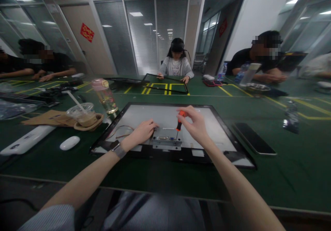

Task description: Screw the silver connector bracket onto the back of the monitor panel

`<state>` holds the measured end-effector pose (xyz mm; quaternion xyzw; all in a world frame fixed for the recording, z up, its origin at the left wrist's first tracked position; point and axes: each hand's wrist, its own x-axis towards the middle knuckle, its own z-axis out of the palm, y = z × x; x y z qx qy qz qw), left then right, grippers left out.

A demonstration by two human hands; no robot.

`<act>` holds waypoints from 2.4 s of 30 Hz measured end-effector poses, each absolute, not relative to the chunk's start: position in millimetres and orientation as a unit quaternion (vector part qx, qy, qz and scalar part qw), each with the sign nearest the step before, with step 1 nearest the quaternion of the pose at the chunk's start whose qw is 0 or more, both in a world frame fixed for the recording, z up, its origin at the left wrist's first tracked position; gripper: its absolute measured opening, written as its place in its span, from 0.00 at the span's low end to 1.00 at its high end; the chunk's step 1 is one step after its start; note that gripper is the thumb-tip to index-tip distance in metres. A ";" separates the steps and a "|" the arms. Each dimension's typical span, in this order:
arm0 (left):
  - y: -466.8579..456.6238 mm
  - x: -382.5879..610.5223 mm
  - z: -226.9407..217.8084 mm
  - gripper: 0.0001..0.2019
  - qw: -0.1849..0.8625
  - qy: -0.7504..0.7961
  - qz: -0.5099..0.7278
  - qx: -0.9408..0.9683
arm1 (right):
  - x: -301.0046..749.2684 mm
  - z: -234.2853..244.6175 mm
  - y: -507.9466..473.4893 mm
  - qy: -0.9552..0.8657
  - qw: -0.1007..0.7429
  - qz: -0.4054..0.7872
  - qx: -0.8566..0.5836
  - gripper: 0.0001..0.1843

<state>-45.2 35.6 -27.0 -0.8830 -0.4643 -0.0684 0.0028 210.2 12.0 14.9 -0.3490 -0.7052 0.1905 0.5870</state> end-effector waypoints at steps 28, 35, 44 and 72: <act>37.9 -45.6 -29.3 0.16 0.000 -0.463 -0.078 -0.883 | 198.5 10.6 0.1 -0.710 0.600 0.153 -0.335 0.14; 36.8 -45.2 -26.9 0.16 0.001 -0.463 -0.071 -0.883 | 198.6 7.0 6.4 -0.682 0.637 0.114 -0.340 0.05; 37.8 -45.9 -29.5 0.16 0.002 -0.468 -0.075 -0.881 | 196.9 8.5 1.3 -0.698 0.611 0.174 -0.332 0.15; 37.9 -47.4 -31.9 0.16 -0.002 -0.458 -0.090 -0.884 | 203.4 8.6 4.9 -0.695 0.622 0.182 -0.311 0.18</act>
